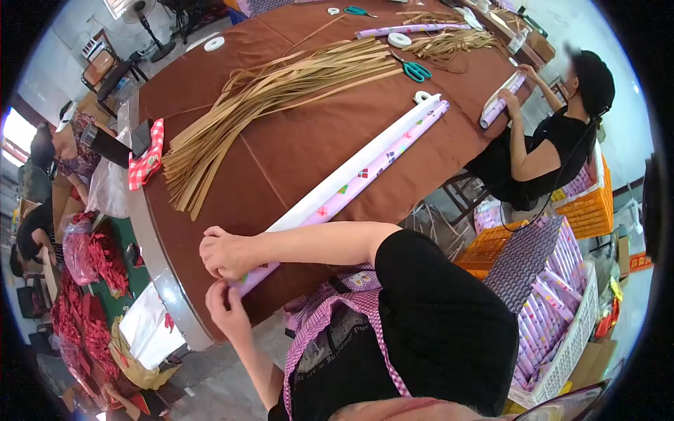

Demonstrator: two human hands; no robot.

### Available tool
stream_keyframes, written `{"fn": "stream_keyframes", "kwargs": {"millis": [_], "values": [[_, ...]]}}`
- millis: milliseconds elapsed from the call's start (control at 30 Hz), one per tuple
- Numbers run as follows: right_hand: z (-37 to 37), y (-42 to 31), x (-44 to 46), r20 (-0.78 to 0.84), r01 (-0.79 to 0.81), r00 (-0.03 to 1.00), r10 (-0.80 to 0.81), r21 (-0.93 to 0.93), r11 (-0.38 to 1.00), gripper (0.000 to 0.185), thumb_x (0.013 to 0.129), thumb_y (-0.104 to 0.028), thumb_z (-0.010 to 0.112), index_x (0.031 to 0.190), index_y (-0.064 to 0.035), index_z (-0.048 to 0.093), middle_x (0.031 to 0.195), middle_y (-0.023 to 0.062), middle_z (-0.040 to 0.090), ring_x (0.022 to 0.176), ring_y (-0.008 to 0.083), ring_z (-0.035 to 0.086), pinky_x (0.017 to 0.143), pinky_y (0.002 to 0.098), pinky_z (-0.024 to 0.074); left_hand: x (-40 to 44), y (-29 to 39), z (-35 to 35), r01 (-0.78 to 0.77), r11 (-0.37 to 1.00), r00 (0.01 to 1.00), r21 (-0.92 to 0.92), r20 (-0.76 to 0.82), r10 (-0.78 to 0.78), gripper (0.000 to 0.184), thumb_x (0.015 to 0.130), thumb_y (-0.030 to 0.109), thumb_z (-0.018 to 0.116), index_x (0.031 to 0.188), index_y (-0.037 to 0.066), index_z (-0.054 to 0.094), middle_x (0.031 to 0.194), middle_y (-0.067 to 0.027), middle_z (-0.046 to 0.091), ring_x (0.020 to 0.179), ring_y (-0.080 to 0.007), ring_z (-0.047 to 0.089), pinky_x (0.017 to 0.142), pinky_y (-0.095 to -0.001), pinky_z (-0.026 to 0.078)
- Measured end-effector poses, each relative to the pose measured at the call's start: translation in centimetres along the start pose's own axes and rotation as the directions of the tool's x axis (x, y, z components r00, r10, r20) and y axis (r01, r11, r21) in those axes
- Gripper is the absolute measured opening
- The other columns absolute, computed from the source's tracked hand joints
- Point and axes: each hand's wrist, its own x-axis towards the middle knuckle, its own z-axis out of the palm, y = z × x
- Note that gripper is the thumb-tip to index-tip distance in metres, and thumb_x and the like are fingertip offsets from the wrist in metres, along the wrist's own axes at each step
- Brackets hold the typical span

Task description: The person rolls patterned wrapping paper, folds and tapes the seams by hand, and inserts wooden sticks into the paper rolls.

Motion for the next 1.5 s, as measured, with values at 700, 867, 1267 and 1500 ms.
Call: {"fn": "stream_keyframes", "kwargs": {"millis": [700,867,1267,1500], "values": [[-1.2,0.0,0.2,-0.116,-0.013,0.993,0.027,0.121,0.993,0.007,0.067,-0.008,0.065,0.069,-0.0123,0.060,0.100,0.0066,0.061,0.123,0.0357,0.046,0.103,0.0504,0.0300,5.0,-1.0,-1.3,0.331,0.909,0.932,-0.255,0.236,-0.273,0.031,0.091,-0.007,0.047,0.121,-0.006,0.056,0.104,-0.0084,0.064,0.095,-0.0141,0.061,0.084,-0.0270,0.049],[-1.3,-0.3,0.1,-0.020,-0.028,0.999,0.032,0.171,0.985,0.006,0.066,-0.014,0.067,0.067,-0.0100,0.062,0.106,0.0095,0.061,0.127,0.0373,0.042,0.106,0.0520,0.0269,5.3,-1.7,-1.6,0.380,0.877,0.910,-0.294,0.292,-0.296,0.027,0.095,-0.006,0.045,0.120,-0.007,0.055,0.107,-0.0095,0.064,0.096,-0.0145,0.062,0.083,-0.0277,0.051],[-0.8,0.7,0.6,-0.176,0.095,0.981,-0.080,0.076,0.993,0.013,0.061,-0.017,0.074,0.059,-0.0182,0.060,0.092,0.0016,0.064,0.102,0.0341,0.058,0.082,0.0495,0.0446,5.4,-3.3,-2.5,0.403,0.867,0.901,-0.294,0.291,-0.321,0.034,0.095,-0.004,0.047,0.129,-0.005,0.051,0.115,-0.0112,0.064,0.102,-0.0160,0.062,0.086,-0.0271,0.050],[-2.3,1.2,0.7,-0.098,-0.022,0.994,0.038,0.157,0.987,0.014,0.067,-0.001,0.057,0.072,-0.0105,0.066,0.104,0.0082,0.067,0.116,0.0362,0.055,0.103,0.0470,0.0415,5.1,-2.3,-2.1,0.247,0.927,0.961,-0.281,0.194,-0.197,0.033,0.090,-0.002,0.054,0.122,-0.007,0.056,0.107,-0.0148,0.067,0.101,-0.0194,0.065,0.087,-0.0308,0.053]]}}
